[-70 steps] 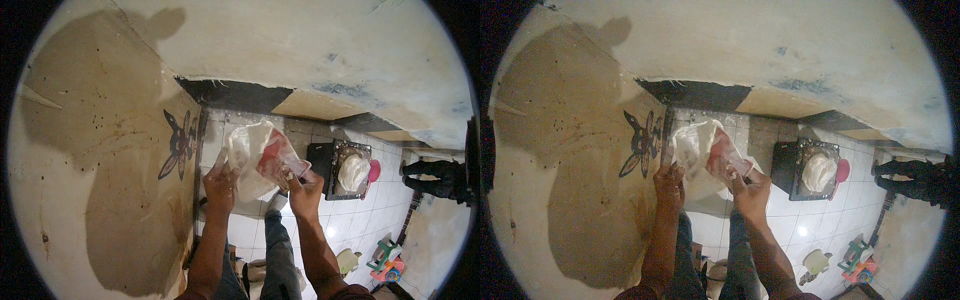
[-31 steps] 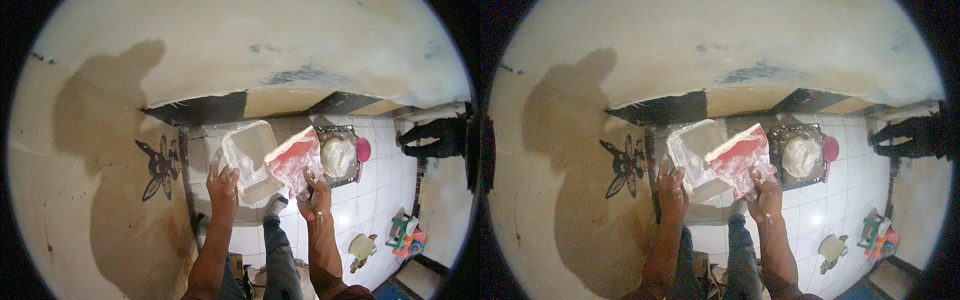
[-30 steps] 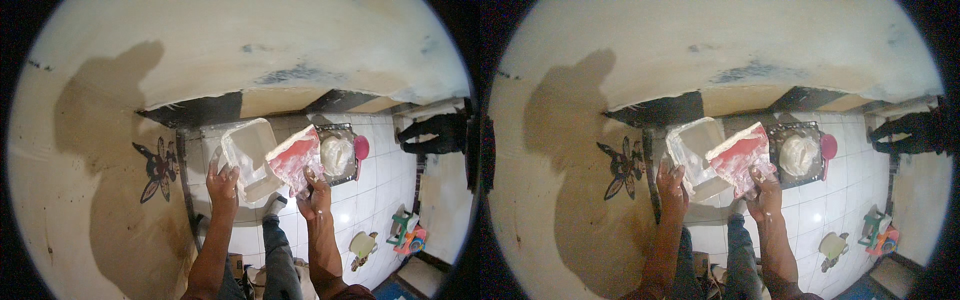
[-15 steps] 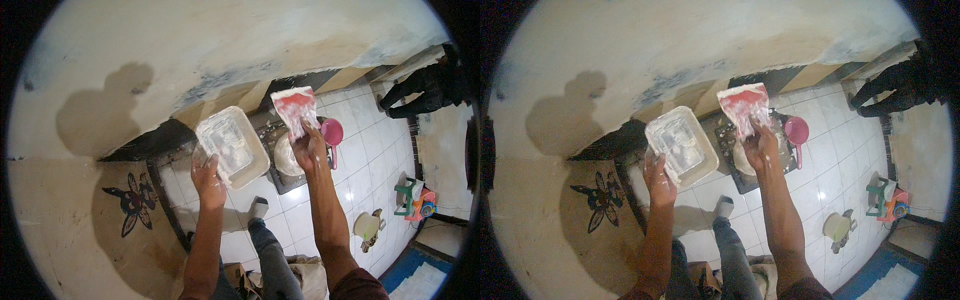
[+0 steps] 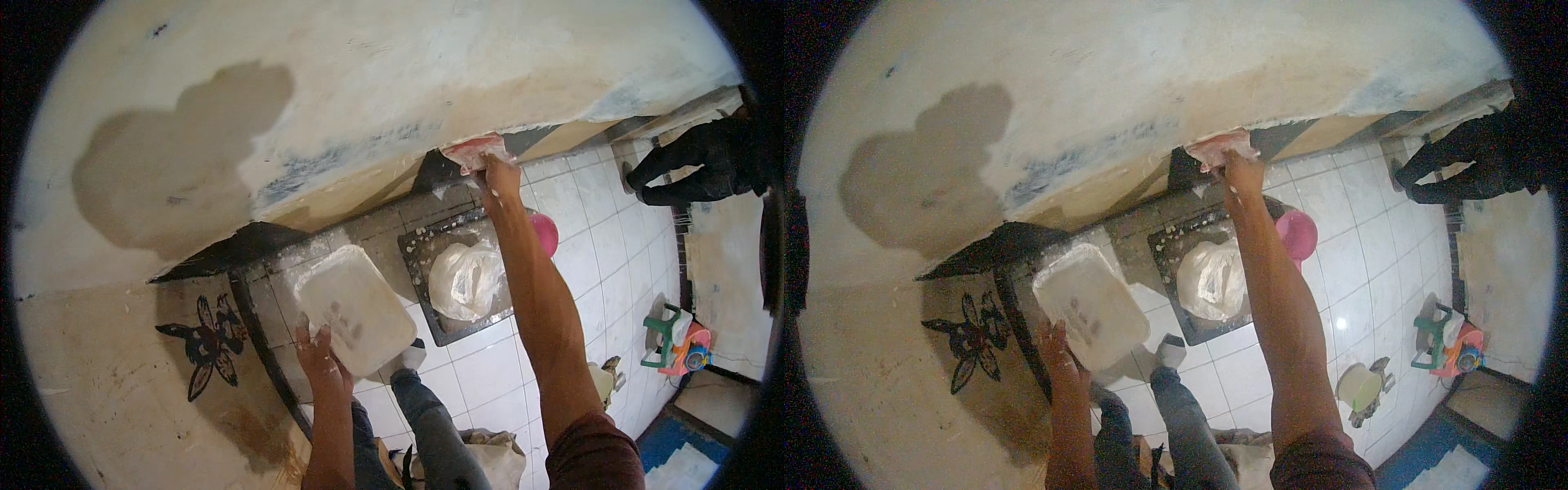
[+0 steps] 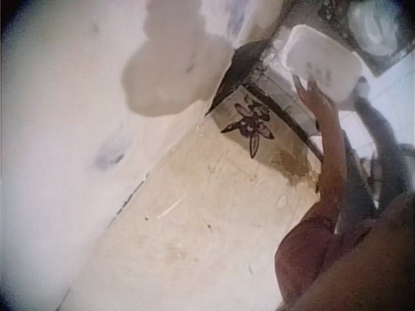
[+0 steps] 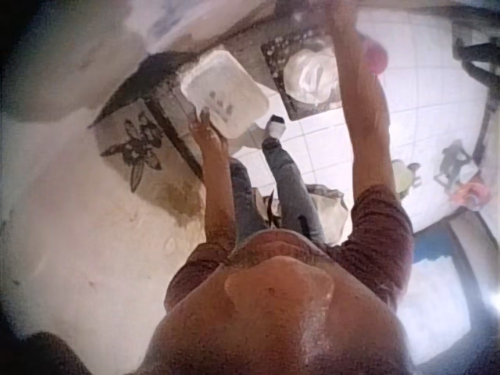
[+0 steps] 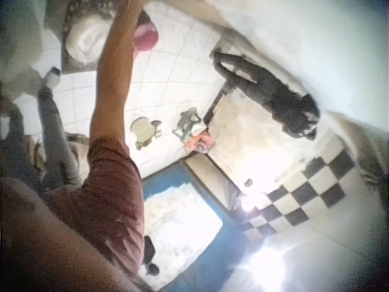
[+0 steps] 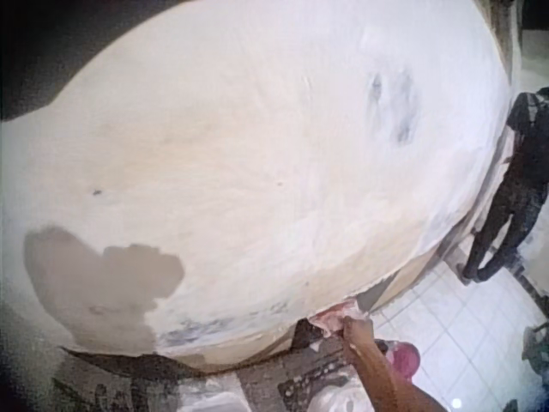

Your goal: The person applies white putty to a wall using a spatula, repeatedly scooping more material from a plastic container.

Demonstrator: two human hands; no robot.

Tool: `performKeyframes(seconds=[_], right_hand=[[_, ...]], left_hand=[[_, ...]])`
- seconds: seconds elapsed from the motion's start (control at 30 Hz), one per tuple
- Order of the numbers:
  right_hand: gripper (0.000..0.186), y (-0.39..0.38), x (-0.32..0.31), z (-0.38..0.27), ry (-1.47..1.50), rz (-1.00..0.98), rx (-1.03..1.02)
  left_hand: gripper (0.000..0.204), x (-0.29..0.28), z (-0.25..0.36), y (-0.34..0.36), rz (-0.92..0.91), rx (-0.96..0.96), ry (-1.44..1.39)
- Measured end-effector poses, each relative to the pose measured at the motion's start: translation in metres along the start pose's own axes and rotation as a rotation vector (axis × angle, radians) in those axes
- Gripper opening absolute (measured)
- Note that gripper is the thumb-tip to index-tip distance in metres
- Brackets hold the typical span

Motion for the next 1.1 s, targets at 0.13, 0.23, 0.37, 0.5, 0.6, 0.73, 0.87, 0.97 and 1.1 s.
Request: performKeyframes(seconds=[0.13, 0.23, 0.37, 0.5, 0.6, 0.73, 0.87, 0.97, 1.1], right_hand=[[0.019, -0.018, 0.036, -0.06, 0.024, -0.029, -0.061], [0.021, -0.04, -0.005, -0.051, -0.296, -0.085, -0.316], [0.022, -0.028, -0.033, -0.014, -0.271, -0.038, -0.043], [0.022, 0.01, -0.024, 0.022, 0.036, 0.025, 0.114], [0.02, 0.022, -0.014, 0.018, 0.142, 0.076, -0.004], [0.02, -0.002, 0.019, -0.026, 0.102, 0.033, -0.022], [0.02, -0.056, 0.015, -0.077, 0.037, -0.051, -0.158], [0.022, -0.041, -0.013, -0.047, 0.038, -0.001, -0.035], [0.022, 0.001, -0.009, -0.021, 0.034, 0.025, -0.072]], left_hand=[[0.06, 0.0, -0.002, -0.008, -0.003, -0.027, -0.037], [0.061, 0.001, -0.005, -0.012, 0.014, -0.013, -0.031], [0.06, 0.012, -0.009, -0.016, 0.011, -0.042, -0.017], [0.059, 0.01, -0.013, -0.017, -0.014, -0.023, -0.038], [0.059, 0.01, -0.016, -0.017, 0.042, -0.029, -0.042], [0.058, 0.005, -0.011, -0.02, 0.038, -0.032, 0.028], [0.059, 0.019, -0.003, -0.023, 0.004, 0.005, -0.035], [0.061, 0.02, -0.004, -0.024, 0.006, -0.011, -0.025], [0.062, 0.019, -0.009, -0.022, -0.029, -0.007, -0.021]])
Point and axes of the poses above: each hand's wrist, its own y-axis towards the middle knuckle, its own x-axis out of the palm, z = x × y, the point moved 5 cm from there along y, towards the middle knuckle, and after that the axes turned 8 degrees about -y, right-handed, at the moved point
